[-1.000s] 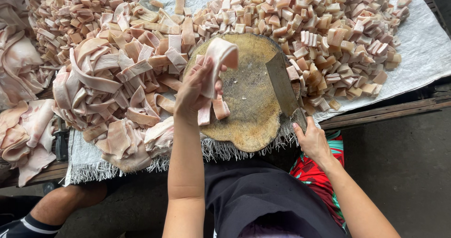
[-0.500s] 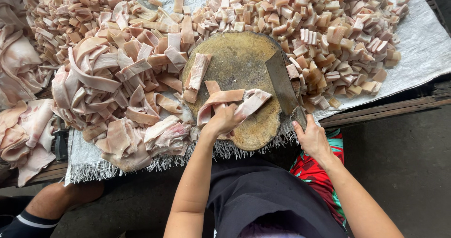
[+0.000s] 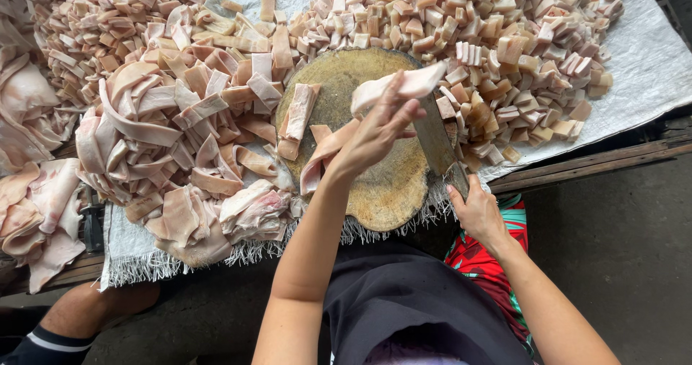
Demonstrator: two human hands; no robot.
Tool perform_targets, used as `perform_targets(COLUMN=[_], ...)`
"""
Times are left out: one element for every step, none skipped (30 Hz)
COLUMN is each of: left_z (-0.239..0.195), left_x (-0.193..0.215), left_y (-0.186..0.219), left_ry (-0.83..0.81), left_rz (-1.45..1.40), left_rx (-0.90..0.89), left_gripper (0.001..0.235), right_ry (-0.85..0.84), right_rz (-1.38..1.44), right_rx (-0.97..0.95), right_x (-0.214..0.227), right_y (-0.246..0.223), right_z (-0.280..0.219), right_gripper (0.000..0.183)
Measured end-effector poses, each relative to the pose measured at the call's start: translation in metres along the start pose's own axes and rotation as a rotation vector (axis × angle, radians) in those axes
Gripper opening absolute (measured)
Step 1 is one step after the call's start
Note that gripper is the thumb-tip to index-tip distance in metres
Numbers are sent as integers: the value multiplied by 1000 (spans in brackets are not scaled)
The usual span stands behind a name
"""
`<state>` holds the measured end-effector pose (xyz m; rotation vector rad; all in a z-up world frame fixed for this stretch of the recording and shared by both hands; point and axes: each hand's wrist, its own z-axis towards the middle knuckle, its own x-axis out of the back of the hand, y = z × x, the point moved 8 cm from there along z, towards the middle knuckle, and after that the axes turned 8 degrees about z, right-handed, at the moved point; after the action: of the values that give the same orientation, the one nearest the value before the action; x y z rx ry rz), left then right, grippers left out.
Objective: The person is cutting strips of pork skin into small squares using a cleaver on a wooden cutting board. They pick up strips from a large pile and move the cubed pieces into a secondary pile on the table.
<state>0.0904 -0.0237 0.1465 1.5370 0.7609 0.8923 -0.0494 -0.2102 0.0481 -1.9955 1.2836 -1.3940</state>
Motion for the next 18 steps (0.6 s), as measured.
perform_targets(left_z=[4,10,14,18,17,11,6,3,-4,-8,-8,-4,-2,0,2,3,7,13], left_x=[5,13,23,43,63,82,99,105,107,108,105,97,91,89,87,86,86,90], left_y=[-10,-23,-41,-50,-62,-83,-104,-125,-144,-159,-169,-175,-176,-177,-175,-174,-175,-176], left_ry=[18,33,46,170,294,380,467,423,375,325,322,317,312,310,307,303,264,228], left_rz=[48,98,147,289,430,463,495,688,880,1070,1102,1133,1163,1120,1076,1032,992,953], left_rx=[126,248,370,327,283,307,332,368,402,435,418,398,377,386,395,406,446,487], left_gripper=[64,66,68,64,61,61,62,67,74,81,83,86,88,86,85,83,81,80], right_ry=[-1,-4,-7,-6,-12,-20,-28,-25,-22,-20,-25,-25,-26,-26,-25,-25,-18,-14], right_rz=[5,8,11,16,26,36,47,49,52,52,55,57,60,60,61,61,56,50], right_rx=[1,4,7,11,-16,-46,-77,-57,-38,-16,-29,-41,-54,-63,-73,-83,-72,-58], right_x=[0,0,0,1,2,2,3,3,3,3,2,3,3,3,1,1,1,1], right_y=[0,0,-1,-4,-3,-2,0,-2,-4,-6,-6,-6,-6,-6,-6,-5,-4,-4], right_z=[-1,-1,-2,-1,-1,-2,-2,-2,-2,-1,-1,-1,-2,-2,-3,-3,-4,-3], right_gripper=[49,48,48,47,47,47,48,49,50,51,52,53,54,53,52,51,51,52])
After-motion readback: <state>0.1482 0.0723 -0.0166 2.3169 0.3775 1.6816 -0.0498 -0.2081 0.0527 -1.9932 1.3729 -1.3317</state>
